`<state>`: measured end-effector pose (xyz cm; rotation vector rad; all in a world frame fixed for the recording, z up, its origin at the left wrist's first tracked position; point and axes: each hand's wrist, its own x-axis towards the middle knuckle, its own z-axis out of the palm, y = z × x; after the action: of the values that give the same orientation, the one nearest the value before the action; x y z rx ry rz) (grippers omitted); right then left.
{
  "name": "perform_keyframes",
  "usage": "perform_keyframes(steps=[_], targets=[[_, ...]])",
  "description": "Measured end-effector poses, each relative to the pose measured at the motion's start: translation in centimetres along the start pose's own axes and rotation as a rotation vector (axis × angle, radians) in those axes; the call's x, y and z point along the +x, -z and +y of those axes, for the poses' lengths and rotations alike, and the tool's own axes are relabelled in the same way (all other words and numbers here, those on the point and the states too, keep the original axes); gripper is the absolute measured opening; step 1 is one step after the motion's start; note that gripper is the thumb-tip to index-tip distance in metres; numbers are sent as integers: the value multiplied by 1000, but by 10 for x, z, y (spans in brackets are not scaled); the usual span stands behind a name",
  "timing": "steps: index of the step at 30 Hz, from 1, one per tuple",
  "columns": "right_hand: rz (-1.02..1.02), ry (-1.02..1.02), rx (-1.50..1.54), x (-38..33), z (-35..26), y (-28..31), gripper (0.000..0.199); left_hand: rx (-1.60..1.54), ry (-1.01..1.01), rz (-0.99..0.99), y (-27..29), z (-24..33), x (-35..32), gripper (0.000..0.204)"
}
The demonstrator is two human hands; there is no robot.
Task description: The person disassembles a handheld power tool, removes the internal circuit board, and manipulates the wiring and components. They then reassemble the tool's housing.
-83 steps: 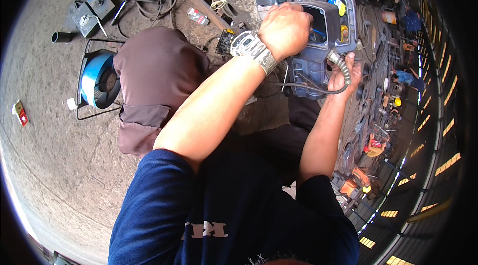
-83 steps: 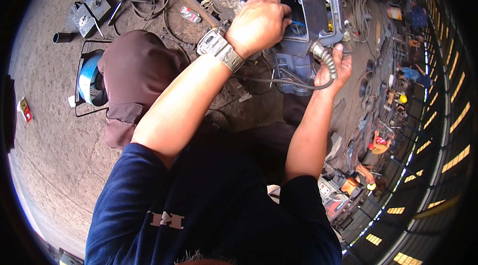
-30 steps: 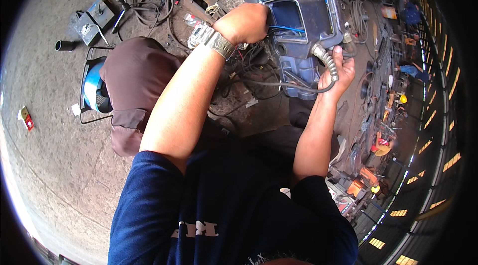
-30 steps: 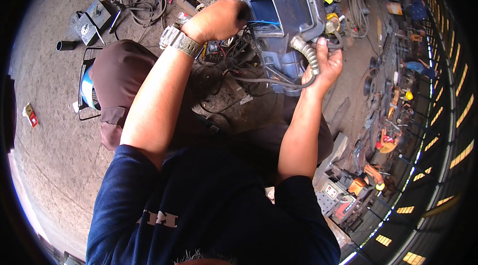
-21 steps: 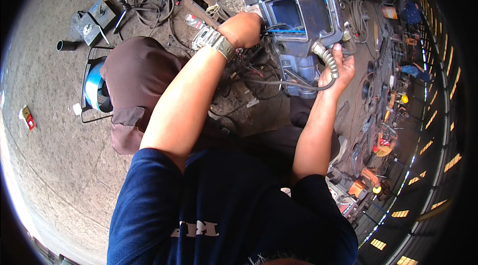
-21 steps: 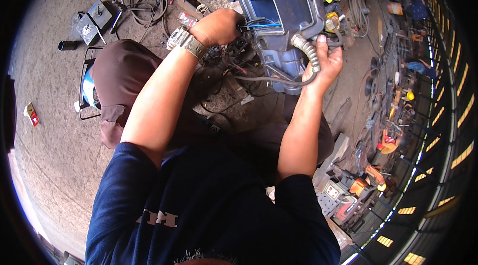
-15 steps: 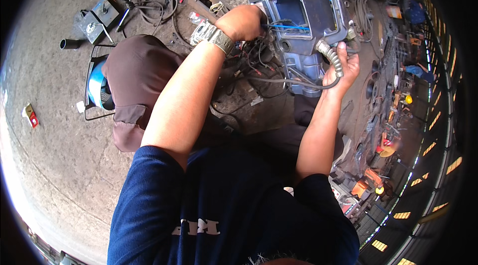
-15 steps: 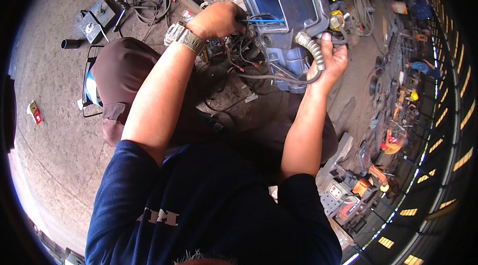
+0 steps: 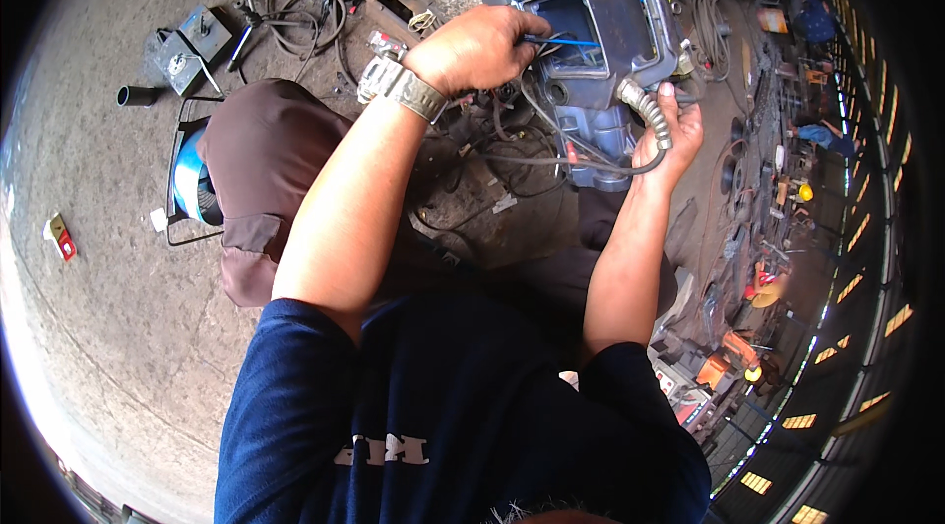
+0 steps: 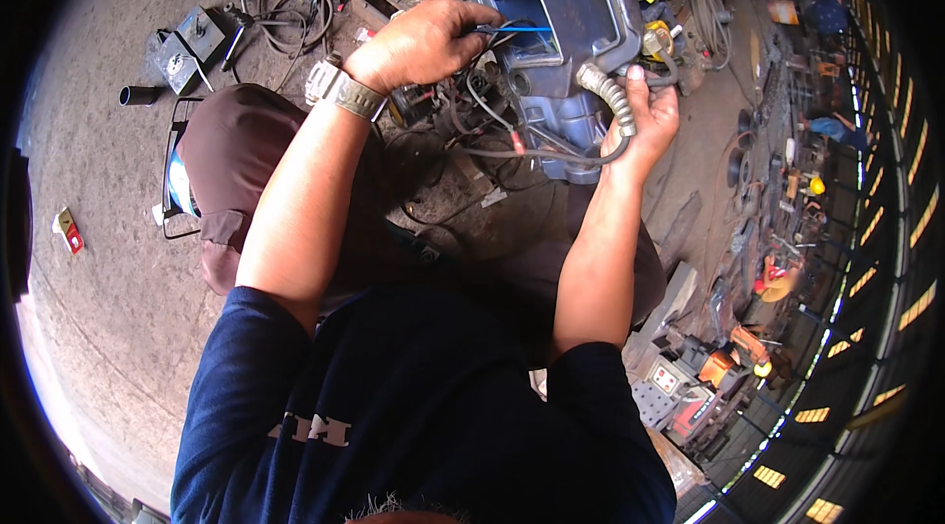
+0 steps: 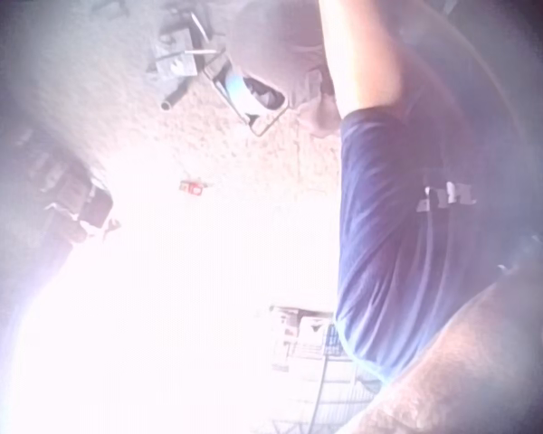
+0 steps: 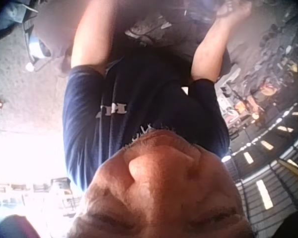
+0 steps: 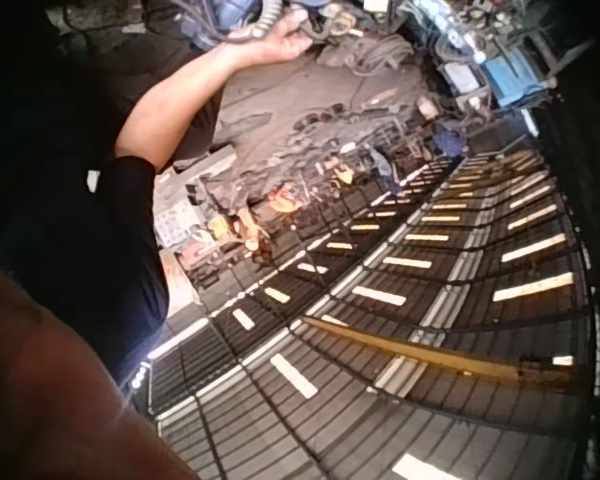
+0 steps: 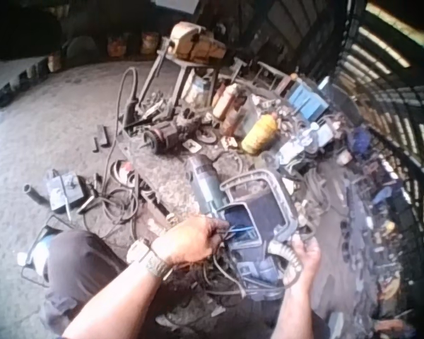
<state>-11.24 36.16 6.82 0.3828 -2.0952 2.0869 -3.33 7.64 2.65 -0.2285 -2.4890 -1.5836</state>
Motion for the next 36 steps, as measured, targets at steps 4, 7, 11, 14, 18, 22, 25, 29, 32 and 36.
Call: perform_keyframes(steps=[4, 7, 11, 14, 18, 22, 25, 29, 32, 36], targets=[[-26, 5, 20, -3, -5, -6, 23, 40, -1, 160, -9, 5, 3, 35], [-32, 7, -3, -6, -9, -10, 24, 50, 17, 108, -11, 0, 3, 36], [-22, 27, -35, -2, -1, -3, 26, 96, -43, 11, -11, -11, 4, 40], [-35, 11, -19, -2, -2, -2, 27, 118, 1, 81, -17, -6, 5, 43], [-61, 17, -13, -3, -3, 0, 27, 218, 74, 12, -19, 3, 6, 42], [-37, 31, -15, -6, -8, -8, 27, 293, 6, 34, -18, 8, 8, 41], [-40, 20, -23, -7, -9, -9, 26, 220, 12, 191, -23, 3, 12, 38], [-23, 33, -18, -12, -16, -18, 22, 241, 7, 382, -27, 2, 17, 31], [40, 50, -76, -12, -13, -17, 16, 189, 6, 340, -15, 4, 16, 24], [79, 77, -74, -12, -12, -20, 14, 184, 15, 250, 6, 10, 12, 26]])
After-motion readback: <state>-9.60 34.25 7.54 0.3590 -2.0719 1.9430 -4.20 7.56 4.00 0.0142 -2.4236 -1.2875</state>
